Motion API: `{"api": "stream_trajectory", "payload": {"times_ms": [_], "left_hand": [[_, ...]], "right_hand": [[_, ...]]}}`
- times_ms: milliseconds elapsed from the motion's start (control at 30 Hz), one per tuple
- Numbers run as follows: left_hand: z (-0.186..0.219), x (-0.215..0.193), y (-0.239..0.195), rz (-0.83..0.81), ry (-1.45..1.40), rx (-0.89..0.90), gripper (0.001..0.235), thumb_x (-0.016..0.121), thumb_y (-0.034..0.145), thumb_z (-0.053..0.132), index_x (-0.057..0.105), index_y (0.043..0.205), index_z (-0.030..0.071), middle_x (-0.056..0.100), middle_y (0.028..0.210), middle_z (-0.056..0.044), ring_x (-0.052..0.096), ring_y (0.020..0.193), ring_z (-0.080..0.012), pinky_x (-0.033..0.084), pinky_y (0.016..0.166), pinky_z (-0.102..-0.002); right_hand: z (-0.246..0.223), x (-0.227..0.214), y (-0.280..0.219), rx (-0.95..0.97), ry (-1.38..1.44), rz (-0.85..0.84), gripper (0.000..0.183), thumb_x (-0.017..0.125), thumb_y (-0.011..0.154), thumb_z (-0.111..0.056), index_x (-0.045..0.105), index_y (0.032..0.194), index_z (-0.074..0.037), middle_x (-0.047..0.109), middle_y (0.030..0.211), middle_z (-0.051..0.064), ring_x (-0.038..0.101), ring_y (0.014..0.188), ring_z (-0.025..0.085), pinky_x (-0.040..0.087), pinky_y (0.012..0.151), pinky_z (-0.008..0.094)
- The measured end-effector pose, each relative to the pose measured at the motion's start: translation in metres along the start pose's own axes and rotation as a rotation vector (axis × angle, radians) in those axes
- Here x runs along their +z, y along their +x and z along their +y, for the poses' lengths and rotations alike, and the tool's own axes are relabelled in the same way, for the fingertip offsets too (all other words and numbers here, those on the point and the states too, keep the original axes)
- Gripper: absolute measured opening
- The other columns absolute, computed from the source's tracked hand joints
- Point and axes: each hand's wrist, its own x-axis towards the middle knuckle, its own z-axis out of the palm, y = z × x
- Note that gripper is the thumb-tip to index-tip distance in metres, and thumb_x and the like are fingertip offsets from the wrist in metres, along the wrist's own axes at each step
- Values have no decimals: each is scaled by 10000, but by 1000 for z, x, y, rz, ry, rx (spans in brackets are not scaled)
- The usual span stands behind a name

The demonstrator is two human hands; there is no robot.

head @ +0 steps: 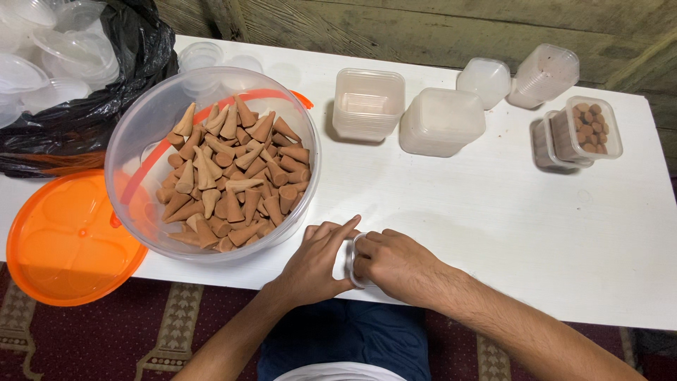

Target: The person opens a small plastic container and repeatedly picks cone-shaped snacks from a large bowl, placing them one by one into the small container. The person continues filling the container until it is full.

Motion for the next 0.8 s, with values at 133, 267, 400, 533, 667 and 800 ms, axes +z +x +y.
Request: {"api": "stream_trajectory", "payload": {"times_ms": [133,267,400,533,667,800], "left_hand": [[1,-1,0,-10,-8,-9,1012,854,784,210,277,1581,-23,630,1285,-165,524,1252,-309,319,1047,-485],[2,-1,0,-3,10,-3,1009,860,782,214,286,1578,-19,634,1282,-162,529,1245,-307,322,1043,-486],[2,-2,1,-1,25,2,1031,883,744,208,304,1566,-22,633,1275,-168,535,1229,-320,332,1030,-500],[3,-2,1,-6,3,-4,1004,866,772,203,299,1569,-25,640,1271,-172,532,1239,-313,320,1042,-490],[2,-2,1,-23,5,-12,1029,872,760,206,285,1575,-19,632,1294,-167,523,1249,-312,317,1052,-493],[0,0,1,-21,11,-17,1062,880,743,211,272,1586,-7,632,1288,-157,523,1243,-310,318,1047,-492]], "right_hand": [[-1,-2,0,0,-3,-8,98,654,920,-47,740,887,-82,660,839,70,660,808,212,538,678,338],[-2,-3,1,10,-2,-9,93,655,924,-53,736,891,-81,663,839,70,663,807,210,539,679,336],[-3,-10,2,12,33,-20,89,644,932,-52,724,897,-68,658,840,87,672,809,227,547,683,351],[-4,-22,-1,31,35,0,80,662,919,-46,734,888,-64,676,829,85,679,794,224,542,673,342],[-2,-19,-1,29,44,18,58,678,913,-67,727,883,-76,675,837,75,680,805,224,546,685,343],[-1,-12,1,13,56,-18,41,684,915,-81,723,912,-69,676,842,83,681,820,236,548,702,357]]}}
